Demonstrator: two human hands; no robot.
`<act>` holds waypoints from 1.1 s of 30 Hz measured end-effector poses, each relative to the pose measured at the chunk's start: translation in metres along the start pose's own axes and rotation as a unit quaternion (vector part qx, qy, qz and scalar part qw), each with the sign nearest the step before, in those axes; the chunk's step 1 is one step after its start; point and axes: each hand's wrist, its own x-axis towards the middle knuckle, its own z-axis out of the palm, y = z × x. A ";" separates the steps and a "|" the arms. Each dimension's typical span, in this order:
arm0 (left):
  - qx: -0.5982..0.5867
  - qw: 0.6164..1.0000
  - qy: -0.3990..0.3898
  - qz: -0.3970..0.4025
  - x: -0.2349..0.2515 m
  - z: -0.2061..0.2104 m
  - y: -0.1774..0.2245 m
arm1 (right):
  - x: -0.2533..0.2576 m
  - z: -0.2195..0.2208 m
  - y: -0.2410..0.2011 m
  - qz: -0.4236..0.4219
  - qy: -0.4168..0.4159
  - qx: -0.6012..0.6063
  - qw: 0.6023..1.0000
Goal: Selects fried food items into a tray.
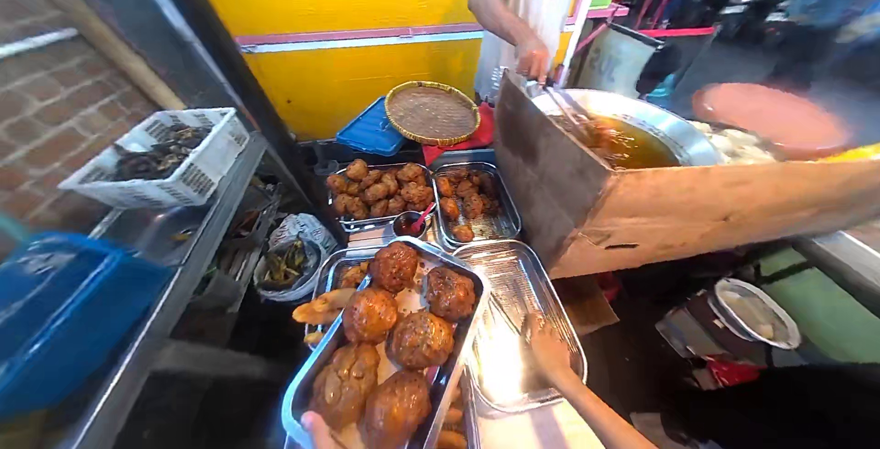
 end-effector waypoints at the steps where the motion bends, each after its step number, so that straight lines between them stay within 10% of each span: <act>1: 0.007 1.000 0.019 0.004 0.000 0.003 0.007 | 0.002 0.003 0.003 -0.007 0.006 0.008 1.000; 8: 0.034 0.996 0.077 -0.011 0.001 0.022 0.045 | 0.006 -0.035 0.048 -0.002 -0.106 0.209 0.972; 13: -0.007 0.998 0.059 -0.012 0.011 0.036 0.048 | -0.056 -0.117 0.054 -0.141 -0.001 0.381 0.914; 18: 0.013 1.000 0.005 -0.019 0.021 0.054 0.053 | -0.154 -0.226 -0.015 -0.449 0.147 0.123 0.873; 22: 0.034 0.999 -0.036 -0.023 0.023 0.063 0.060 | -0.201 -0.235 -0.073 -0.502 0.290 -0.152 0.800; 33: 0.081 0.987 -0.133 -0.028 0.037 0.047 0.069 | -0.189 -0.297 -0.181 -0.497 -0.088 -0.341 0.793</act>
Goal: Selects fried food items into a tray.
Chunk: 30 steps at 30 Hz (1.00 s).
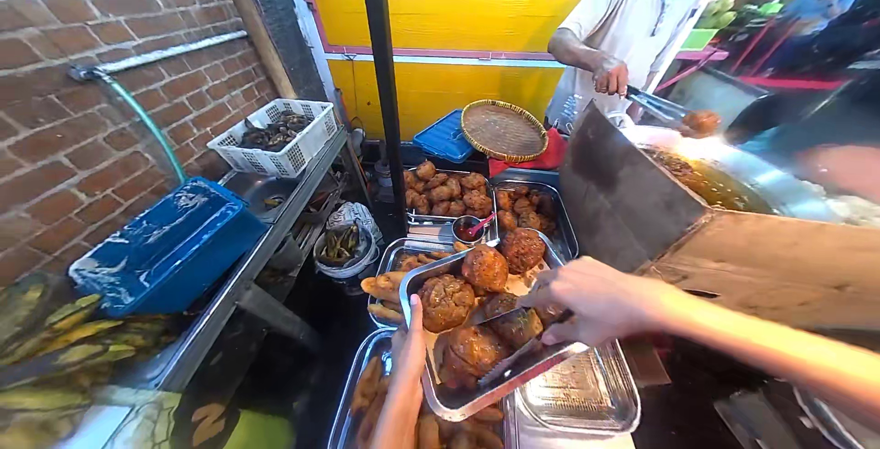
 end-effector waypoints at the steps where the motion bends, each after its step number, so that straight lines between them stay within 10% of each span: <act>1: 0.005 1.000 -0.008 0.001 0.000 -0.002 0.001 | 0.006 -0.013 0.006 -0.024 -0.029 0.009 0.999; 18: 0.011 0.996 -0.054 0.077 0.000 -0.007 -0.001 | 0.042 -0.054 -0.021 -0.074 -0.125 -0.044 0.988; 23: -0.027 0.996 -0.047 0.065 0.001 -0.009 0.000 | -0.012 -0.047 -0.021 -0.041 0.119 -0.114 0.985; 26: -0.045 0.996 -0.046 0.055 0.004 -0.008 -0.001 | -0.010 -0.014 -0.011 -0.043 0.382 -0.238 0.892; 30: -0.031 0.997 -0.043 0.051 0.005 -0.004 0.006 | 0.004 0.008 -0.019 -0.010 0.413 -0.283 0.866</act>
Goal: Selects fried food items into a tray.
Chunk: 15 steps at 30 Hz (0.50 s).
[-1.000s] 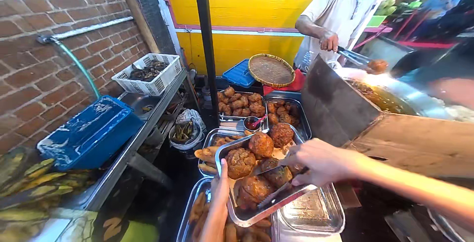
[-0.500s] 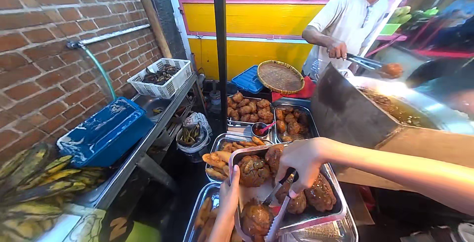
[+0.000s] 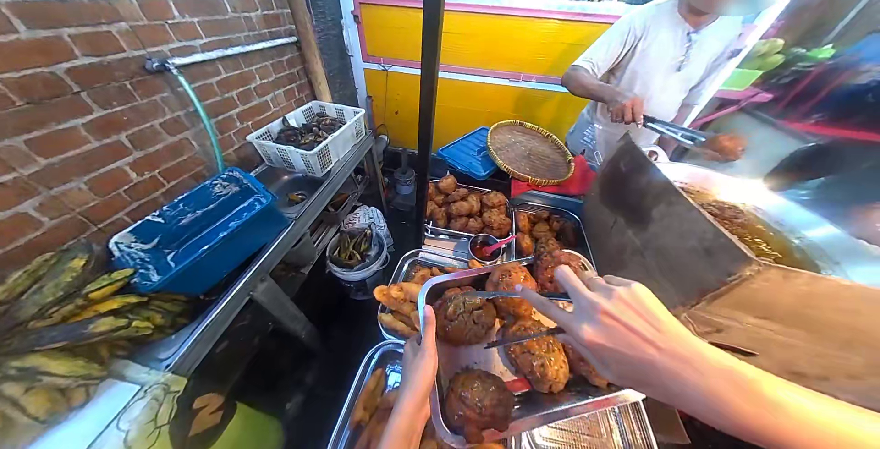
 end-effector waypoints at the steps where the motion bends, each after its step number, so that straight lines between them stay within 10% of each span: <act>1: 0.000 1.000 0.000 0.005 0.000 0.001 0.000 | 0.002 0.002 -0.005 0.005 -0.014 -0.001 1.000; 15: -0.012 0.999 0.045 0.005 -0.007 -0.014 -0.010 | 0.092 -0.031 0.004 -0.077 -0.369 0.138 0.916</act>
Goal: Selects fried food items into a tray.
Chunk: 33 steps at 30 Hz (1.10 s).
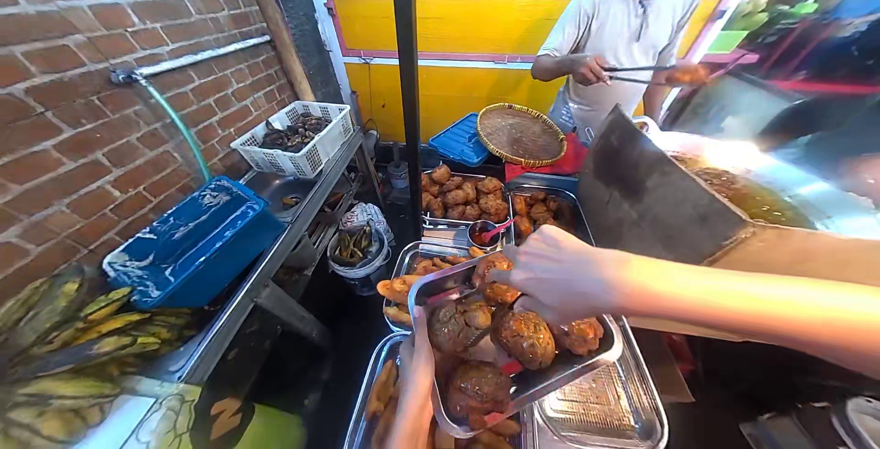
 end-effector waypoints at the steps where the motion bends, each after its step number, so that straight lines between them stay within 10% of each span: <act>1: -0.003 1.000 -0.003 0.004 0.000 -0.003 0.001 | 0.002 -0.005 0.003 -0.011 -0.016 0.010 1.000; 12: -0.035 0.999 0.011 -0.008 0.003 -0.026 -0.003 | 0.006 -0.004 0.030 -0.025 -0.056 0.115 0.991; 19: -0.040 0.994 0.099 -0.017 -0.004 -0.038 0.009 | -0.075 0.065 -0.017 0.188 0.144 0.020 0.971; 33: -0.056 0.987 0.148 -0.023 -0.015 -0.038 0.020 | -0.043 0.054 -0.051 0.240 -0.003 0.127 0.963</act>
